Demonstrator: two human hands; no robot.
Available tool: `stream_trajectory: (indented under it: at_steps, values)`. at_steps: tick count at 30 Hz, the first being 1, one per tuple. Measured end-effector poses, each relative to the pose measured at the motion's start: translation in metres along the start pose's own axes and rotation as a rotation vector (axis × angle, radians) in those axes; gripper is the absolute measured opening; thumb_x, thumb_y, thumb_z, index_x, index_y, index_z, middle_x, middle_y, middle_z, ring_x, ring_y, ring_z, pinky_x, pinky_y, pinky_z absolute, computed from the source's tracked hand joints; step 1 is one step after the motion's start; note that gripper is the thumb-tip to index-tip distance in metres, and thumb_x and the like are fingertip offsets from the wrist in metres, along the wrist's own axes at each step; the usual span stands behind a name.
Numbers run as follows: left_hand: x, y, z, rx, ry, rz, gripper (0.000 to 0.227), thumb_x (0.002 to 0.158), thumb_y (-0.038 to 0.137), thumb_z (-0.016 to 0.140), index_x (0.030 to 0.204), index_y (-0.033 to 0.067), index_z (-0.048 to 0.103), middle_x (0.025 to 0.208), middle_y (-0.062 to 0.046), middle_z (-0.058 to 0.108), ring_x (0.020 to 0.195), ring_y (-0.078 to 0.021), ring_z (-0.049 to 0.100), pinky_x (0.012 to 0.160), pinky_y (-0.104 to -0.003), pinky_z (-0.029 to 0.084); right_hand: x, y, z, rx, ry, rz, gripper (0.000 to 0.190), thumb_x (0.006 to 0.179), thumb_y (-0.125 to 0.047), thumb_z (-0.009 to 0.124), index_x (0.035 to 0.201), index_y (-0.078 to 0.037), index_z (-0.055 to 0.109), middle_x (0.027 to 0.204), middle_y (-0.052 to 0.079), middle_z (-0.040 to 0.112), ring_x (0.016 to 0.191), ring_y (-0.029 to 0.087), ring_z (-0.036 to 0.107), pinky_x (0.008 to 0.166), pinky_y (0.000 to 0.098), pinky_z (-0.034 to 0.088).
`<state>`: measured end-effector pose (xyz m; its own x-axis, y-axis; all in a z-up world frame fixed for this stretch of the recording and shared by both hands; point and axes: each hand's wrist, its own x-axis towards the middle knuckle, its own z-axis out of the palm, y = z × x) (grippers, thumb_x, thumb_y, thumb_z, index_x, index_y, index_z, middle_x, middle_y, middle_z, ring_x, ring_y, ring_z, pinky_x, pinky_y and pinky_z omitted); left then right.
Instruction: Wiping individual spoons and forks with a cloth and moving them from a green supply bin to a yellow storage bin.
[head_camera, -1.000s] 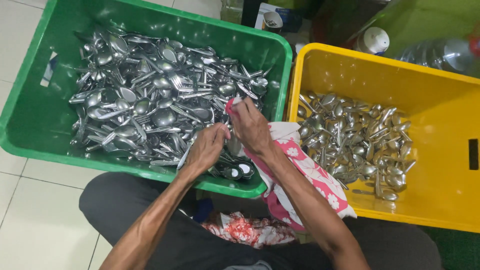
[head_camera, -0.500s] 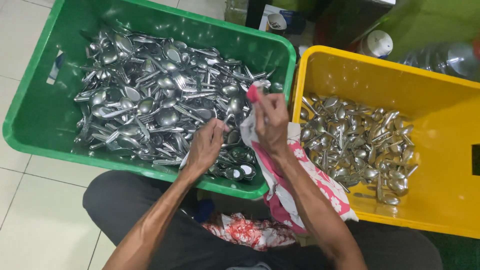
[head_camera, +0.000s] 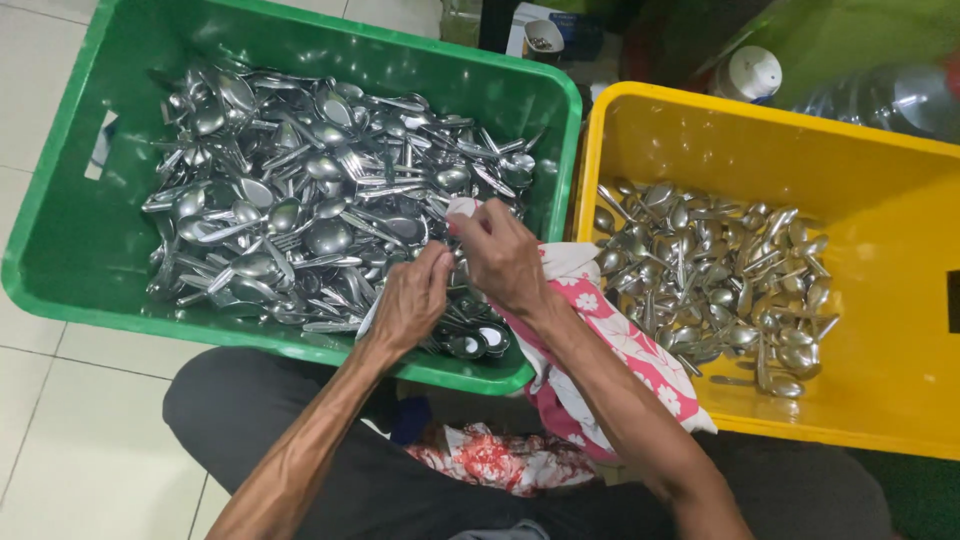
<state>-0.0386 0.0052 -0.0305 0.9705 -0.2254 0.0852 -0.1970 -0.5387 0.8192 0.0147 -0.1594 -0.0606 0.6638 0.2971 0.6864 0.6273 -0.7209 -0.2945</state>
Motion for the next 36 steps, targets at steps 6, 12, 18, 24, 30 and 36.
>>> stream_trajectory:
  at_steps: [6,12,18,24,30,36]
  values:
    - [-0.007,0.000,0.003,0.048,-0.035,0.000,0.019,0.106,0.022,0.047,0.094,0.0169,0.061,0.060,-0.019,0.064,0.063,-0.0435,0.068,0.059,-0.048,0.051,-0.005,0.043,0.005,0.383,-0.008,0.424,0.018,0.102,-0.011,0.055,0.103,-0.004,0.072,0.081,0.013,0.055,0.070,0.035,0.062,0.067,0.0437,0.052]
    - [-0.004,0.006,0.000,-0.029,0.025,-0.032,0.019,0.106,0.021,0.047,0.095,0.0177,0.062,0.059,-0.015,0.064,0.053,-0.0331,0.065,0.055,-0.041,0.049,0.000,-0.004,-0.007,0.075,-0.050,0.124,0.017,0.101,-0.011,0.057,0.109,-0.013,0.072,0.085,0.003,0.049,0.072,0.026,0.062,0.066,0.0336,0.054]
    - [-0.001,-0.009,0.005,-0.180,0.175,-0.096,0.030,0.111,0.022,0.040,0.098,0.0111,0.064,0.061,-0.012,0.062,0.049,-0.0214,0.052,0.054,-0.035,0.050,0.024,0.006,-0.037,0.307,0.075,0.589,0.024,0.108,-0.021,0.055,0.109,-0.009,0.075,0.077,0.013,0.066,0.071,0.029,0.067,0.070,0.0409,0.053]
    - [0.006,0.010,-0.002,-0.321,0.232,-0.042,0.029,0.110,0.023,0.046,0.102,0.0036,0.065,0.066,-0.010,0.061,0.060,-0.0231,0.061,0.064,-0.038,0.054,0.005,0.031,-0.041,0.512,0.073,0.876,0.020,0.104,-0.019,0.058,0.101,-0.011,0.076,0.076,0.009,0.070,0.077,0.013,0.062,0.074,0.0357,0.052]
    - [0.004,0.007,0.019,-0.383,0.257,-0.077,0.023,0.107,0.023,0.055,0.100,0.0062,0.069,0.069,-0.008,0.069,0.066,-0.0170,0.068,0.065,-0.033,0.055,0.012,0.004,-0.038,0.954,0.147,1.209,0.023,0.103,-0.018,0.055,0.104,-0.005,0.074,0.077,0.000,0.069,0.070,0.009,0.062,0.074,0.0256,0.052]
    - [0.012,0.008,0.013,-0.277,0.341,-0.078,0.027,0.109,0.026,0.050,0.097,0.0094,0.068,0.077,-0.010,0.068,0.075,-0.0225,0.069,0.070,-0.037,0.059,0.008,-0.008,-0.038,0.613,-0.150,0.902,0.016,0.100,-0.025,0.066,0.096,-0.016,0.078,0.074,0.008,0.070,0.076,0.013,0.062,0.077,0.0344,0.053]
